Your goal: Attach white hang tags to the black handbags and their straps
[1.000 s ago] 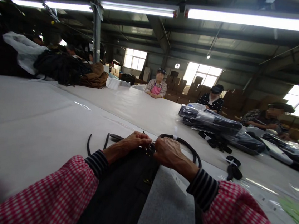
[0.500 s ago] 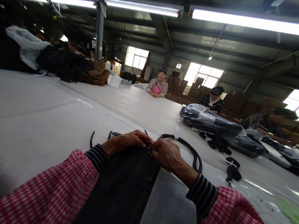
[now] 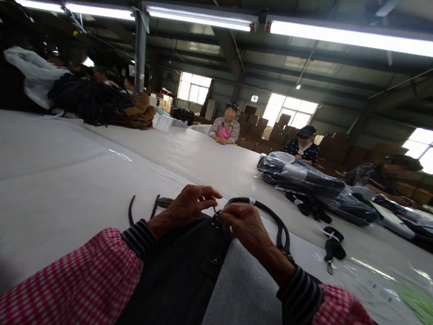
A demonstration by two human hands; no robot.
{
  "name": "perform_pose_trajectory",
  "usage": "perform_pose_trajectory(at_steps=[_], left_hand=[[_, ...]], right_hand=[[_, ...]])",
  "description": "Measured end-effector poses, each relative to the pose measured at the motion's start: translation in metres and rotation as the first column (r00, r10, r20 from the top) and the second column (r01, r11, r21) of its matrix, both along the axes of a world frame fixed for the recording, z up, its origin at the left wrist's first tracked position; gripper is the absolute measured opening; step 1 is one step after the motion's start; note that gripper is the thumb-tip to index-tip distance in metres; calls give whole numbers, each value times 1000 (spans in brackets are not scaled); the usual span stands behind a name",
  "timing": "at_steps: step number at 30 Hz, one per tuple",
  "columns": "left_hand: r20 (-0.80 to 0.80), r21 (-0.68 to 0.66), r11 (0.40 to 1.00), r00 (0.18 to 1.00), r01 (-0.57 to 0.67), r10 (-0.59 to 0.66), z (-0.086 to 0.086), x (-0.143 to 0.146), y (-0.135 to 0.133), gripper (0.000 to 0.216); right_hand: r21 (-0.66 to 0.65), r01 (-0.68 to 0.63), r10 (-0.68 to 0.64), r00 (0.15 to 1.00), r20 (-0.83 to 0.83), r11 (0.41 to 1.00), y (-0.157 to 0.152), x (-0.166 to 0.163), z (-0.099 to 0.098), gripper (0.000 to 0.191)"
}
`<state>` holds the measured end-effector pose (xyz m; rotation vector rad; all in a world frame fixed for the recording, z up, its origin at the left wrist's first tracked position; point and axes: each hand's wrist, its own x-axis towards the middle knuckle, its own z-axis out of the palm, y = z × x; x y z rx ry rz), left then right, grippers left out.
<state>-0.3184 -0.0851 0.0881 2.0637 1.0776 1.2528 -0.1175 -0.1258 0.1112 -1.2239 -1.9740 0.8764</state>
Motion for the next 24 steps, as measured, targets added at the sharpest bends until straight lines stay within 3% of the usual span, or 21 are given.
perform_pose_trajectory(at_steps=[4,8,11,18,24], left_hand=[[219,-133,969,960,207,-175,-2,10,-6,32],[397,-290,898,895,332,-203,-10,17,-6,45],[442,-327,871,874,366,-201,-13,20,-7,48],[454,-396,851,879,346,-145,-11,19,-11,26],[449,-379,851,876,363,-174,-12,18,-11,20]], right_hand=[[-164,25,-71,956,-285,986,-2,0,-8,32],[-239,24,-126,898,-422,971,-1,2,-17,35],[-253,20,-138,878,-459,967,1,5,-21,37],[-271,18,-161,842,-515,962,3,10,-21,37],[-249,8,-141,842,-520,969,5,11,-26,37]])
